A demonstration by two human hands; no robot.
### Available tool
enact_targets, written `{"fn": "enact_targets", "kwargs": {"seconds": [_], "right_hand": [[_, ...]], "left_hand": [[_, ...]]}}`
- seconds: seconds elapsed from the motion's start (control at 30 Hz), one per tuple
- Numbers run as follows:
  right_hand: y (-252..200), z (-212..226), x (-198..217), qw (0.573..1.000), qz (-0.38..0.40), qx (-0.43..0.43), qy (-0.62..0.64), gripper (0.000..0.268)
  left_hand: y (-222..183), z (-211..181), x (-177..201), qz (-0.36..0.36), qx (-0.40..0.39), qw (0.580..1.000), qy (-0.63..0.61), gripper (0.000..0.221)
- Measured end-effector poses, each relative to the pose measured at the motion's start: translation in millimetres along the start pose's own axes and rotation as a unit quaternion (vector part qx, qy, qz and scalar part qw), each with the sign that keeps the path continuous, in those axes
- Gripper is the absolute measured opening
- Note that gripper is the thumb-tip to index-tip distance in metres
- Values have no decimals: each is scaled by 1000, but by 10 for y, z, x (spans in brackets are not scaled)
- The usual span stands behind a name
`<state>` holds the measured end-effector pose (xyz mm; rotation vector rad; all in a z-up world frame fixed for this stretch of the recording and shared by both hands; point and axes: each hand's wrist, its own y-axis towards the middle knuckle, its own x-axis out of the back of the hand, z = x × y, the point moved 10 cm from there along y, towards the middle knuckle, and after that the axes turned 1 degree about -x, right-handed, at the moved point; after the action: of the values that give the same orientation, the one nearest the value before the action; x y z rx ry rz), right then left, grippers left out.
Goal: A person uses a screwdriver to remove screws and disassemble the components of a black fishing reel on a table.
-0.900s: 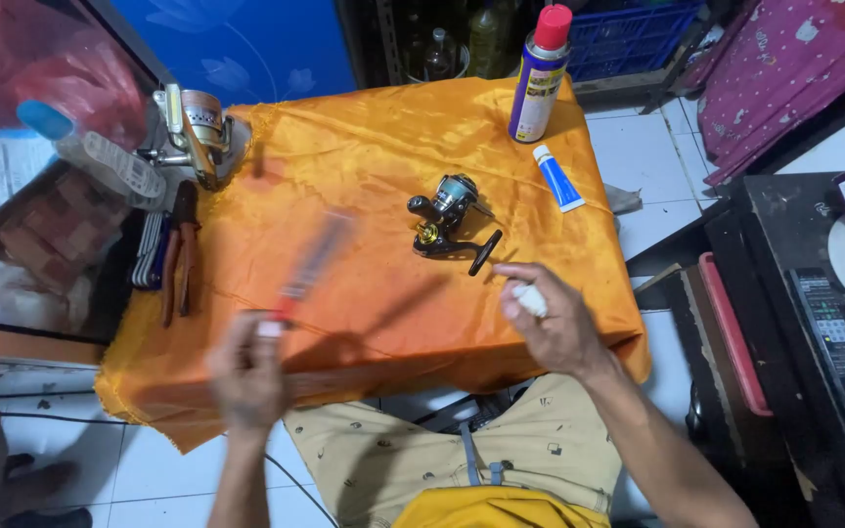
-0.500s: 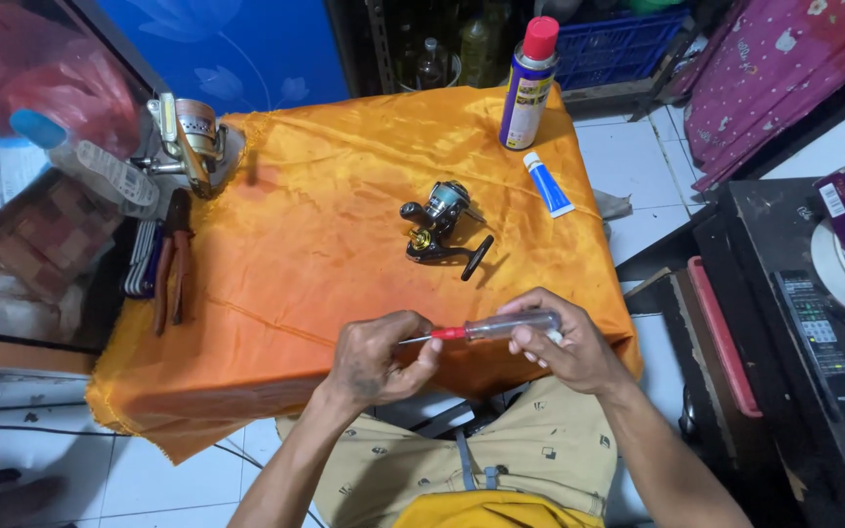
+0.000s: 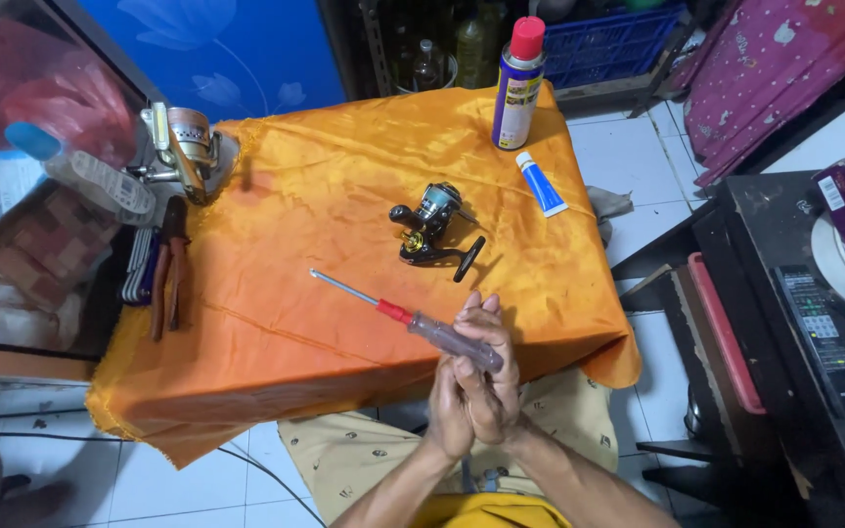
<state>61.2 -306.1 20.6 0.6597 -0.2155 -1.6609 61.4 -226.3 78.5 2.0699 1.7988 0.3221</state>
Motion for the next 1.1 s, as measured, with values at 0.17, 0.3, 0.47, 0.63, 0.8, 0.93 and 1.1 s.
{"fn": "enact_targets", "kwargs": {"seconds": [0.17, 0.3, 0.47, 0.63, 0.8, 0.93, 1.1], "right_hand": [[-5, 79, -9, 994, 35, 9, -106, 33], [21, 20, 63, 979, 43, 36, -196, 36], [151, 36, 374, 993, -38, 83, -69, 35], [415, 26, 1070, 984, -160, 79, 3, 40], [699, -222, 1296, 978, -160, -107, 86, 38], [753, -345, 1220, 967, -129, -166, 144, 34], [790, -483, 1203, 955, -97, -246, 137, 37]], "left_hand": [[-313, 618, 88, 44, 91, 994, -35, 48], [-181, 535, 59, 16, 163, 982, -94, 61], [-46, 930, 327, -68, 201, 960, -181, 29], [509, 1131, 1304, -100, 128, 986, -28, 31], [1094, 997, 1137, 65, 168, 939, 292, 110], [1358, 915, 824, 118, 175, 914, 347, 110], [1505, 1027, 785, 136, 238, 852, 446, 83]]}}
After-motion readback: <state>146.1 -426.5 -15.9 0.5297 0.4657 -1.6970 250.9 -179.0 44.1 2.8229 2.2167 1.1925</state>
